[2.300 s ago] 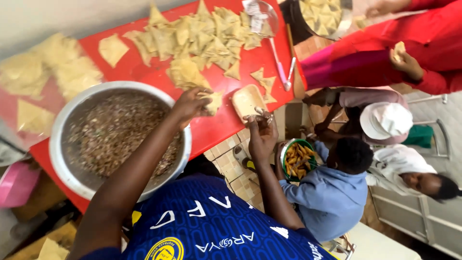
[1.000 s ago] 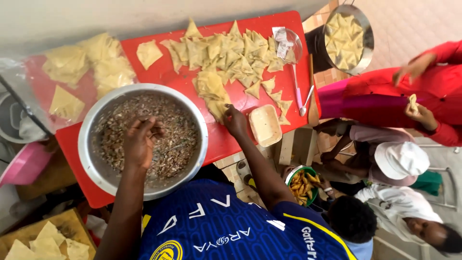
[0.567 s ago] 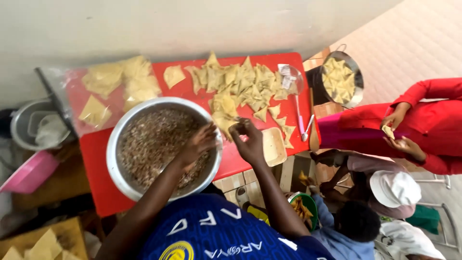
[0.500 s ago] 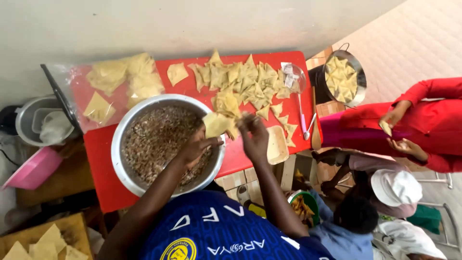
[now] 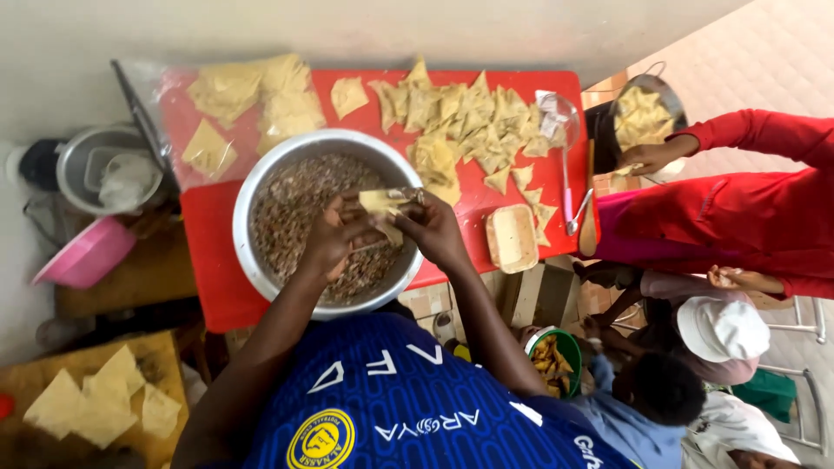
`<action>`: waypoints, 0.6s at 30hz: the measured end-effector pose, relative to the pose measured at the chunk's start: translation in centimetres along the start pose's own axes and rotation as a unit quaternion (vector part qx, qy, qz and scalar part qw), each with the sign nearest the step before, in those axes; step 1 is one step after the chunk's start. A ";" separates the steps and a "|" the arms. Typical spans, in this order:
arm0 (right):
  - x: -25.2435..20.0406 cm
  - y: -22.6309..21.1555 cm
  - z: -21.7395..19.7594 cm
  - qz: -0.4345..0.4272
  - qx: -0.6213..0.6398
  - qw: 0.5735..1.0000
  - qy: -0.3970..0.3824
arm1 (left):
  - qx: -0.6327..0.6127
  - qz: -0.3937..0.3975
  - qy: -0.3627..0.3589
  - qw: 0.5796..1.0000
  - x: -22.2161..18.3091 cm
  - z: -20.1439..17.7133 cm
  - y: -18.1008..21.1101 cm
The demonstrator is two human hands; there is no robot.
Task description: Filling and folding dough wrappers to create triangular samosas at a food preparation table
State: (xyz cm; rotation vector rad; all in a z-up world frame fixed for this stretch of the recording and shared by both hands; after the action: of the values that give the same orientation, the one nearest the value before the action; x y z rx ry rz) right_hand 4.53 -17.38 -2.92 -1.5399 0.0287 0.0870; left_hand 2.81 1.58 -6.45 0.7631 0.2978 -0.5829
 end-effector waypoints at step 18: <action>-1.1 -3.0 5.2 -0.148 -0.069 0.986 0.013 | 0.019 0.079 0.077 0.994 -3.3 -3.4 2.5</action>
State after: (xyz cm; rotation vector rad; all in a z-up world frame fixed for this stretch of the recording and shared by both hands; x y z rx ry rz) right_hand 3.49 -12.27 0.30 -1.6665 -0.1898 -0.1702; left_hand 1.55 6.78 -5.93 0.8614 0.3649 -0.3813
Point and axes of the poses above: each hand's wrist, its own x-axis towards the middle knuckle, its own z-axis out of the palm, y = z × x, the point moved 8 cm from there along x, towards the middle knuckle, and after that the axes turned 10 degrees about -z, right-handed, at the moved point
